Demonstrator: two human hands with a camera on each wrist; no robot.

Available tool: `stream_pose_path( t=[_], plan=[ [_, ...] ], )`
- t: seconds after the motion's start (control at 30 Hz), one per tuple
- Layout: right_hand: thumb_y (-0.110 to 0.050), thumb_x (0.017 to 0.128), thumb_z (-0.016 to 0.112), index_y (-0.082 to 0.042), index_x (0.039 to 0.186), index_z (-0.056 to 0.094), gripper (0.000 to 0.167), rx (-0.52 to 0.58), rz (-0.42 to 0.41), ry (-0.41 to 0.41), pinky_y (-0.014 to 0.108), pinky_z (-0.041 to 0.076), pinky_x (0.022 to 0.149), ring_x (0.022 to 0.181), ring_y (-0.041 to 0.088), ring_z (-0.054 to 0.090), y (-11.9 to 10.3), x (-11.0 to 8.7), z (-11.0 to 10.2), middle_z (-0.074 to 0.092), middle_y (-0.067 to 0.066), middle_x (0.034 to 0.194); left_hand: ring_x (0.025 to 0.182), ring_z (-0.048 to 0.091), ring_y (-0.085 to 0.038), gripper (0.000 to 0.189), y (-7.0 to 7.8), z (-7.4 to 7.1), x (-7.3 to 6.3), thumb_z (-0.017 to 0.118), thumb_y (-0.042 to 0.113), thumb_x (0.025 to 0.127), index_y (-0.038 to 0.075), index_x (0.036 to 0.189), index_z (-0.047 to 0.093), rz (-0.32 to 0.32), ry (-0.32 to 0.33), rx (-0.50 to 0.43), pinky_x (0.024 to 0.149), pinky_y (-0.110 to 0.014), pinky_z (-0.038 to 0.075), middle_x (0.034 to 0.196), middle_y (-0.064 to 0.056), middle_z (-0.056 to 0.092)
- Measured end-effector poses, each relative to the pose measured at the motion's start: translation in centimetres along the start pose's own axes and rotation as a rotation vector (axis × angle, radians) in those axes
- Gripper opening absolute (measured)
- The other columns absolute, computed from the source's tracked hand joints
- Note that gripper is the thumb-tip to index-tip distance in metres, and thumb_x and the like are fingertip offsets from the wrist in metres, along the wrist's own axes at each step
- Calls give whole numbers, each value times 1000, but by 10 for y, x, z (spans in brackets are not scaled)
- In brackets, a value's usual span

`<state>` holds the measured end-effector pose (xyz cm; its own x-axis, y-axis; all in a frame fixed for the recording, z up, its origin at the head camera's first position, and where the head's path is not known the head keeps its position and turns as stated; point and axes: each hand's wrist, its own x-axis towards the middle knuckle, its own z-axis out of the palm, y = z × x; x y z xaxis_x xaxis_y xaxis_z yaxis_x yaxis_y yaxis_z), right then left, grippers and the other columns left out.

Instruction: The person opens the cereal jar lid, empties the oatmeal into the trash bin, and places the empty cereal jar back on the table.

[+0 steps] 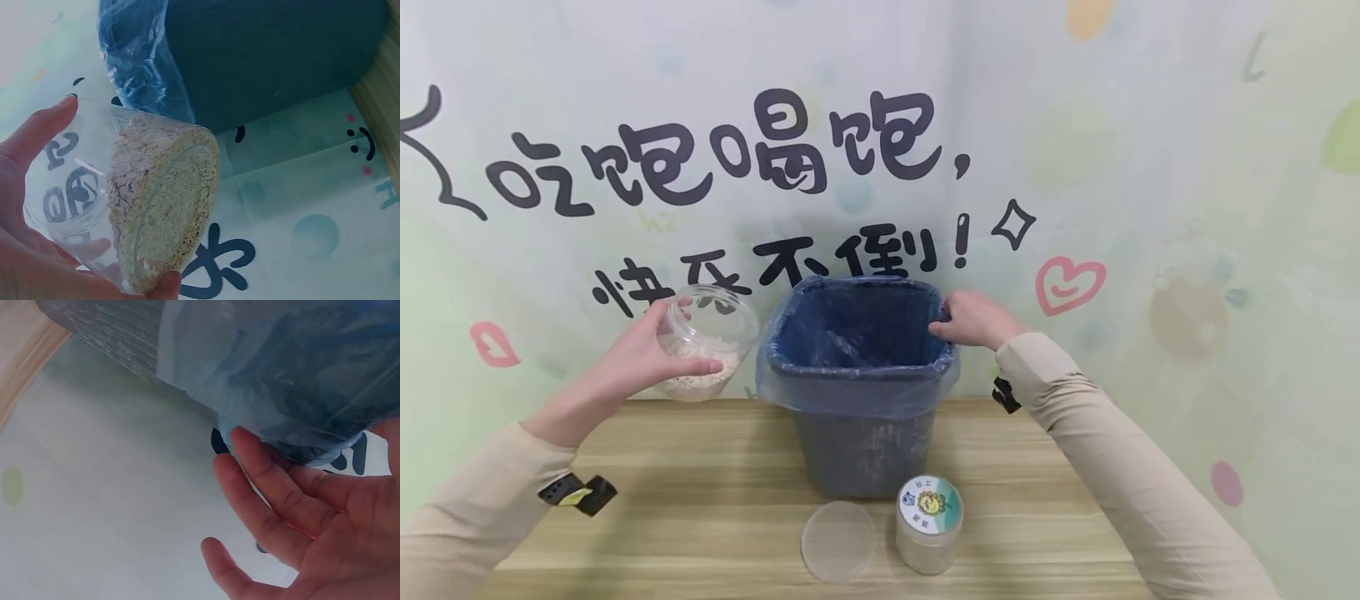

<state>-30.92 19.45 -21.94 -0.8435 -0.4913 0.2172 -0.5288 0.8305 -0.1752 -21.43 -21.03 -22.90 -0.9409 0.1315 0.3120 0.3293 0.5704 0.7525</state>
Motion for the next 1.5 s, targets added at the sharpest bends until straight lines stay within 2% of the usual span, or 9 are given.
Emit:
stream_pose_path(
  t=[0.17, 0.33, 0.47, 0.63, 0.87, 1.13, 1.3, 1.5],
  plan=[
    [-17, 88, 60, -2, 73, 55, 22, 38, 31, -1, 31, 38, 56, 56, 18, 46, 4, 0, 3, 50, 3, 61, 116, 47, -39, 101, 10, 1, 14, 89, 28, 66, 1, 145, 31, 22, 12, 96, 94, -56, 43, 130, -23, 47],
    [-18, 89, 59, 3, 81, 59, 22, 54, 38, 6, 35, 43, 60, 62, 21, 52, 5, 0, 5, 57, 6, 67, 120, 45, -39, 99, 19, 2, 29, 89, 28, 66, 0, 143, 32, 24, -3, 153, 97, -57, 40, 131, -23, 46],
    [-20, 90, 59, 2, 81, 59, 23, 68, 42, 4, 34, 42, 59, 62, 21, 51, 4, 2, 7, 56, 6, 68, 122, 41, -42, 104, 24, -1, 43, 88, 27, 66, -2, 146, 27, 21, -23, 228, 98, -58, 38, 134, -27, 43],
    [-18, 90, 58, 1, 80, 58, 22, 88, 49, 4, 32, 40, 57, 61, 21, 50, 6, 3, 7, 53, 5, 66, 120, 38, -45, 105, 30, -8, 64, 87, 26, 65, -2, 146, 27, 42, -48, 349, 97, -59, 37, 132, -29, 44],
    [-18, 90, 58, 3, 83, 59, 23, 83, 42, 14, 36, 43, 60, 63, 23, 52, 8, 4, 9, 56, 7, 68, 119, 33, -48, 103, 37, -10, 88, 86, 26, 63, 0, 146, 30, 53, -102, 431, 96, -59, 35, 135, -30, 43],
    [-18, 89, 58, 1, 80, 57, 21, 85, 53, 44, 37, 43, 61, 64, 24, 52, 7, 1, 12, 55, 7, 69, 117, 35, -49, 99, 54, -1, 95, 85, 24, 63, -3, 143, 35, 122, -202, 536, 95, -60, 34, 135, -31, 43],
    [-19, 89, 58, 1, 79, 57, 23, 63, 55, 36, 36, 43, 60, 62, 23, 52, 3, -1, 9, 55, 7, 67, 113, 34, -45, 97, 61, 4, 94, 84, 26, 63, 0, 143, 35, 116, -228, 577, 92, -59, 37, 130, -30, 43],
    [-19, 89, 59, -1, 76, 55, 23, 44, 58, 14, 34, 41, 58, 60, 22, 50, -3, -4, 6, 52, 5, 64, 108, 45, -40, 93, 72, 3, 97, 85, 29, 63, -1, 138, 39, 154, -284, 698, 95, -54, 35, 119, -25, 50]
  ],
)
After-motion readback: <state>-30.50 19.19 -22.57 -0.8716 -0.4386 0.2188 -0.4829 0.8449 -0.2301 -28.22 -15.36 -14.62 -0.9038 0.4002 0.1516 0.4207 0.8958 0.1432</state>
